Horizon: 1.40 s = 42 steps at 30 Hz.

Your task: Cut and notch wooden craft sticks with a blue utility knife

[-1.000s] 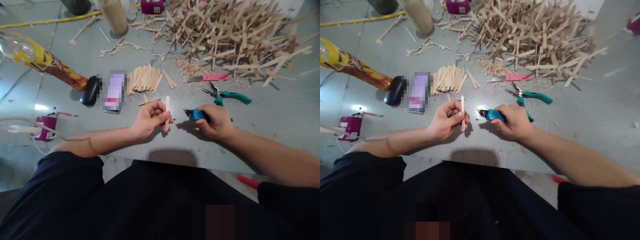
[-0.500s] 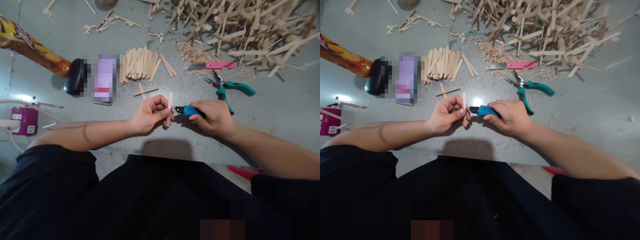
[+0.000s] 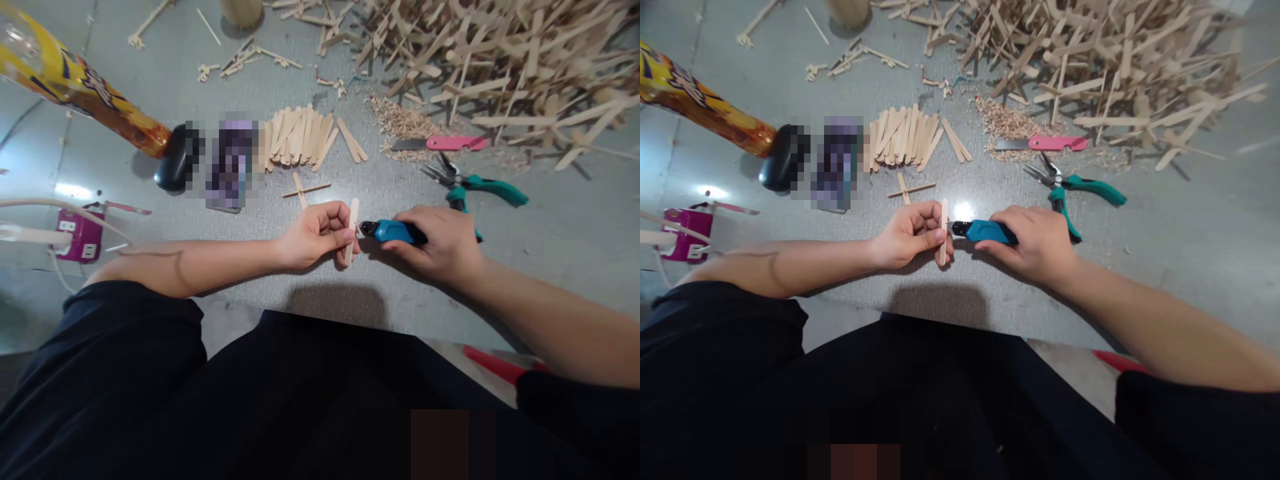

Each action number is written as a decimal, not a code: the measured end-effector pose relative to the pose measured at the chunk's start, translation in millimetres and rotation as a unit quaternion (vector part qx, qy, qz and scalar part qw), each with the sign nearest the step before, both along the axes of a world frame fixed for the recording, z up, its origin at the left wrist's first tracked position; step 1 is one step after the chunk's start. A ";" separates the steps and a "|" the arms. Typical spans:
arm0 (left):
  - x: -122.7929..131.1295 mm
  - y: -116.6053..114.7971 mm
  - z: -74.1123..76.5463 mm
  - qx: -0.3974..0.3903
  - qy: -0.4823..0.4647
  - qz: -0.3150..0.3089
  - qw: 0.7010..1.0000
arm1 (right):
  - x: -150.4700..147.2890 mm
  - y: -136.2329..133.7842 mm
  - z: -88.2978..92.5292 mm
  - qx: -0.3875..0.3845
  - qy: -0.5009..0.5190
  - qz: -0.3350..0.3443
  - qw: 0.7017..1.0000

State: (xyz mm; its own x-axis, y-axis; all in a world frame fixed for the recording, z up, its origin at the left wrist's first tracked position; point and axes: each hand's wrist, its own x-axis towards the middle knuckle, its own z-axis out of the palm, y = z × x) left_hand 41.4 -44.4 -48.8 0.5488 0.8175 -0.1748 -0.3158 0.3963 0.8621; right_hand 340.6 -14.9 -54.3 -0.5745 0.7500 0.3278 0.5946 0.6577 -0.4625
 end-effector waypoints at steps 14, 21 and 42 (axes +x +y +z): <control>2.0 -1.0 1.3 -0.007 0.011 -0.005 1.000 | 7.4 4.0 -4.3 0.054 0.041 -0.012 0.998; 7.2 -11.0 2.4 0.187 0.120 -0.045 0.974 | -15.0 -28.7 19.0 -0.114 0.138 0.000 0.984; 6.8 -10.5 9.3 0.223 0.178 -0.077 0.955 | -27.4 -33.3 28.5 -0.354 0.218 0.004 0.910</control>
State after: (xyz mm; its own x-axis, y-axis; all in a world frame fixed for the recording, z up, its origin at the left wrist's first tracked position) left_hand 48.3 -54.8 -39.5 0.6401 0.7679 -0.0261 0.0607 -0.0167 0.9980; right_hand 313.2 -48.2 -25.8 -0.5112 0.8586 -0.0376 0.2505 0.1071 -0.9622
